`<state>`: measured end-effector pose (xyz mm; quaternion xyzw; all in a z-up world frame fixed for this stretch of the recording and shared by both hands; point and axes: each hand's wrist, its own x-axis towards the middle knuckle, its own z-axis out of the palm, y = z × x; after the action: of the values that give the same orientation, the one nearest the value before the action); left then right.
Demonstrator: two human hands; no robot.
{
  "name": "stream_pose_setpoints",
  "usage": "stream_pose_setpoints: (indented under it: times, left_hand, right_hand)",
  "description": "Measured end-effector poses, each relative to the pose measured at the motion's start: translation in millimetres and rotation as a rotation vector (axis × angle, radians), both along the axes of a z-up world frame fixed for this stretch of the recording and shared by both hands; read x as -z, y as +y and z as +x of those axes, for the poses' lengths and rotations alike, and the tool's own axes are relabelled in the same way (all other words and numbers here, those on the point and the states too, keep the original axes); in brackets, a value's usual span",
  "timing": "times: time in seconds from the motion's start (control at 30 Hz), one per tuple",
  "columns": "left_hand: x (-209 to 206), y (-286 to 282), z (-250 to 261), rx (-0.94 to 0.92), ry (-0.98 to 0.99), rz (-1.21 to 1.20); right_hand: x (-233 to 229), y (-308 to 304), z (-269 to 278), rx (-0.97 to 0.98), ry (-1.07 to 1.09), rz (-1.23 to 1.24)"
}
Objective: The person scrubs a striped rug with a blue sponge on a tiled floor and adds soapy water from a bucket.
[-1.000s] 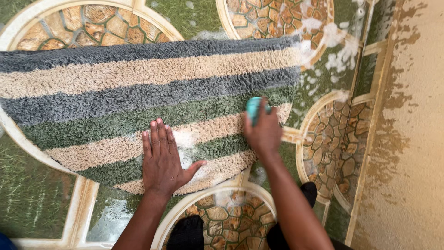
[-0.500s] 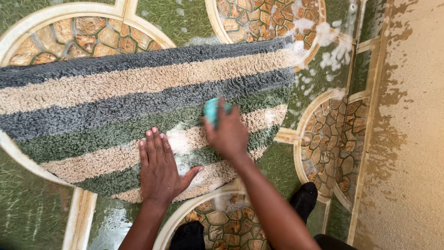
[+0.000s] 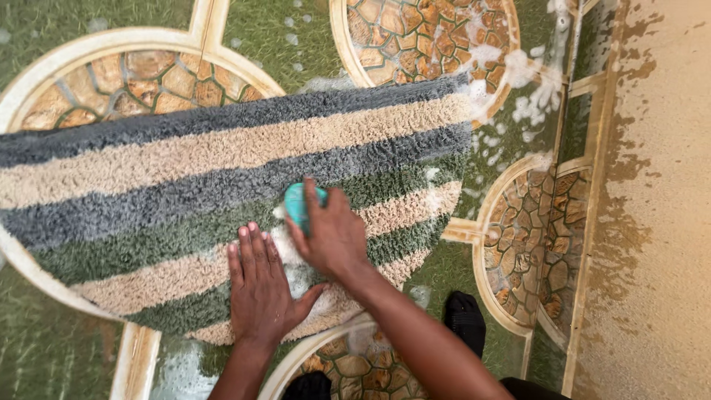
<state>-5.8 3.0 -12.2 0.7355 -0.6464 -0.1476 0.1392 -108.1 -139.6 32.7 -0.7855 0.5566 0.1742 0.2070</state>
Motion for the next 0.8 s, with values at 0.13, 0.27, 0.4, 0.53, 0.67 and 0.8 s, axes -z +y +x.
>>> stream_pose_setpoints:
  times: [0.13, 0.27, 0.4, 0.53, 0.67, 0.8]
  left_hand:
    - [-0.5, 5.3, -0.6, 0.001, 0.024, 0.071]
    - [-1.5, 3.6, -0.7, -0.003, 0.012, 0.059]
    - [-5.4, 0.4, -1.7, -0.016, 0.007, 0.053]
    - [2.6, 4.4, -2.9, 0.007, -0.019, 0.038]
    - [1.2, 4.6, -1.5, 0.012, -0.012, 0.05]
    - [0.7, 5.8, -0.1, 0.018, -0.032, 0.059]
  right_hand:
    - [-3.5, -57.0, -97.2, 0.318, 0.078, -0.112]
    - [2.3, -82.2, -131.4, 0.533, 0.188, -0.285]
    - [14.5, -15.1, -37.4, 0.297, 0.119, -0.208]
    - [1.3, 12.9, -9.8, -0.008, 0.015, -0.008]
    - [3.9, -45.4, -93.0, 0.2, 0.053, -0.113]
    - [-2.9, -77.8, -148.0, 0.446, 0.158, -0.329]
